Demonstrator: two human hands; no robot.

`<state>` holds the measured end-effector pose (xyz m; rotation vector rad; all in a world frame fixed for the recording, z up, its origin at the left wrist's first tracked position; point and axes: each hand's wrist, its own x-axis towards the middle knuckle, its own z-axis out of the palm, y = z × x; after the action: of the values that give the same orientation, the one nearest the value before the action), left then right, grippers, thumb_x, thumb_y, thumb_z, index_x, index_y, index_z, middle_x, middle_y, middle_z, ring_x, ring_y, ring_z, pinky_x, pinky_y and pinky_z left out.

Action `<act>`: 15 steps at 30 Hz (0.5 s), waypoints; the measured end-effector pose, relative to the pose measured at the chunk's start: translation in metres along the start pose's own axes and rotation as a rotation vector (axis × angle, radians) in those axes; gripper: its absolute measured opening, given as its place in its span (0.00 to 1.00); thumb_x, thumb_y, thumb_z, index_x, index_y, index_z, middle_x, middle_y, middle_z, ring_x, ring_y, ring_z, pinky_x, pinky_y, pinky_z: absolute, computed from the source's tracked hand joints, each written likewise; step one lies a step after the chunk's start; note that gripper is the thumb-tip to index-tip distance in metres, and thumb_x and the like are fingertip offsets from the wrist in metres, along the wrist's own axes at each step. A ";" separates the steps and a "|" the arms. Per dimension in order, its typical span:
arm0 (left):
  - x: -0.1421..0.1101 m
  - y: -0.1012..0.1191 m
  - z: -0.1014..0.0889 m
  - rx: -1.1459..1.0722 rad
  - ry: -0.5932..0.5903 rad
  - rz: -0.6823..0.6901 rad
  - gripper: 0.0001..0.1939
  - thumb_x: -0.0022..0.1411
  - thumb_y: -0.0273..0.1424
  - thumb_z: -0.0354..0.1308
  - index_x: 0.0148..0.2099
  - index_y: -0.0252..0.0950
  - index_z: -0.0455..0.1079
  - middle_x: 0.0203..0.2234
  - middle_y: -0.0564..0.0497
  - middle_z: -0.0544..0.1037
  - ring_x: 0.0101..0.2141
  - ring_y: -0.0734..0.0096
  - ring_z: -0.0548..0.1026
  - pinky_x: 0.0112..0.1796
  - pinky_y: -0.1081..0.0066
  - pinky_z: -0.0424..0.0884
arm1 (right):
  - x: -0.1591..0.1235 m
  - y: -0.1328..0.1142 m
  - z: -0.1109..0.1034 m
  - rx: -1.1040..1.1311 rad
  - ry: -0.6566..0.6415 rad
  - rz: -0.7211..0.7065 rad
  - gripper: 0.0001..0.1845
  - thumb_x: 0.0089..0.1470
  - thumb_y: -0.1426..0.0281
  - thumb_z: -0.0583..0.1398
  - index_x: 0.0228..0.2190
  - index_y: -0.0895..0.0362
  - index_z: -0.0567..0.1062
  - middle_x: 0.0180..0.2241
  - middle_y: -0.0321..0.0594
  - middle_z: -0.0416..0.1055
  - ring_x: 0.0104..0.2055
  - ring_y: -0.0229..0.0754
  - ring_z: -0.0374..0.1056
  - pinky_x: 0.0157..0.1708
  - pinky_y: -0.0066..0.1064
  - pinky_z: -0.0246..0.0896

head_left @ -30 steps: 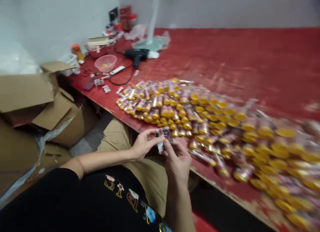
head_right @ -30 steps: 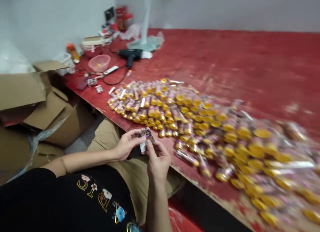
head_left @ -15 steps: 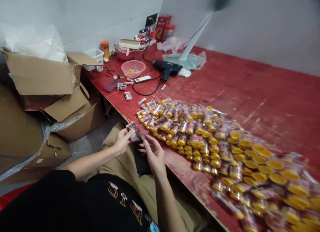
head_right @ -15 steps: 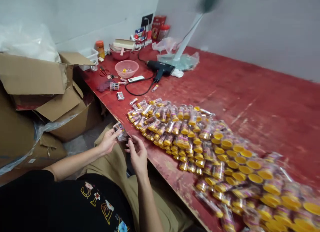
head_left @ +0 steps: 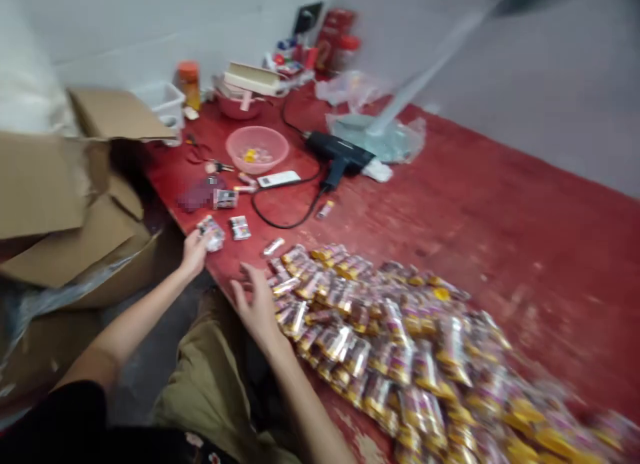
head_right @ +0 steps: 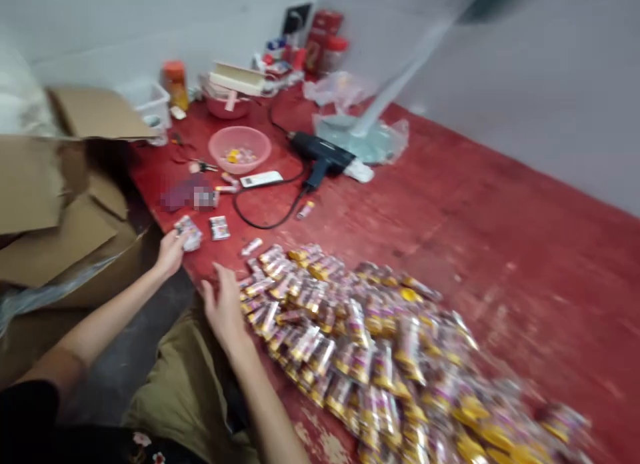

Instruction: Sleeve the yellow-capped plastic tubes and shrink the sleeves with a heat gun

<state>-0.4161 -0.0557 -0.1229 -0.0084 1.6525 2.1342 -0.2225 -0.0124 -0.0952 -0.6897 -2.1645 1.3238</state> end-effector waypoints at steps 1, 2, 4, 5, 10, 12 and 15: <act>0.005 0.001 0.003 0.016 -0.004 0.008 0.16 0.51 0.35 0.73 0.39 0.34 0.76 0.34 0.50 0.82 0.39 0.64 0.81 0.51 0.58 0.76 | 0.019 -0.002 0.008 -0.022 0.005 0.008 0.22 0.64 0.68 0.58 0.58 0.59 0.72 0.54 0.54 0.73 0.58 0.50 0.71 0.60 0.46 0.69; 0.010 0.003 0.004 0.029 -0.013 0.012 0.14 0.53 0.34 0.72 0.41 0.36 0.76 0.36 0.50 0.82 0.42 0.63 0.81 0.54 0.58 0.75 | 0.039 -0.004 0.015 -0.047 0.011 0.028 0.25 0.62 0.68 0.60 0.60 0.59 0.71 0.57 0.53 0.71 0.61 0.51 0.68 0.63 0.45 0.66; 0.021 0.006 0.005 0.058 -0.058 -0.007 0.13 0.53 0.32 0.72 0.42 0.39 0.77 0.40 0.51 0.82 0.47 0.60 0.80 0.57 0.57 0.73 | 0.078 -0.005 0.027 -0.192 0.022 0.107 0.32 0.61 0.71 0.60 0.65 0.61 0.66 0.65 0.56 0.64 0.67 0.54 0.61 0.67 0.46 0.61; 0.027 0.007 0.005 0.064 -0.071 0.003 0.14 0.52 0.33 0.73 0.42 0.40 0.78 0.41 0.51 0.82 0.47 0.60 0.80 0.57 0.57 0.73 | 0.096 -0.004 0.031 -0.275 0.020 0.155 0.34 0.62 0.71 0.60 0.67 0.62 0.63 0.67 0.57 0.60 0.68 0.55 0.58 0.68 0.46 0.59; 0.026 0.011 0.006 0.128 -0.050 -0.112 0.21 0.46 0.40 0.77 0.41 0.40 0.78 0.38 0.53 0.83 0.39 0.67 0.80 0.53 0.61 0.75 | 0.146 -0.002 0.038 -0.494 -0.061 0.358 0.37 0.65 0.65 0.61 0.69 0.64 0.59 0.65 0.61 0.61 0.64 0.56 0.60 0.63 0.47 0.60; 0.015 0.016 0.009 0.150 0.000 -0.146 0.25 0.43 0.43 0.77 0.41 0.37 0.77 0.35 0.53 0.83 0.36 0.70 0.80 0.49 0.64 0.75 | 0.151 -0.003 0.037 -0.467 -0.096 0.404 0.34 0.64 0.67 0.59 0.67 0.65 0.61 0.60 0.62 0.66 0.59 0.56 0.63 0.58 0.48 0.62; 0.013 0.032 0.014 0.201 0.061 -0.185 0.27 0.43 0.45 0.76 0.40 0.34 0.78 0.33 0.49 0.84 0.33 0.67 0.80 0.44 0.63 0.77 | 0.153 -0.003 0.037 -0.409 -0.128 0.465 0.24 0.63 0.72 0.56 0.59 0.68 0.68 0.52 0.64 0.69 0.54 0.57 0.63 0.57 0.51 0.60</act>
<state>-0.4350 -0.0451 -0.0925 -0.1605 1.8194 1.8415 -0.3609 0.0622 -0.0828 -1.3693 -2.5084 1.1615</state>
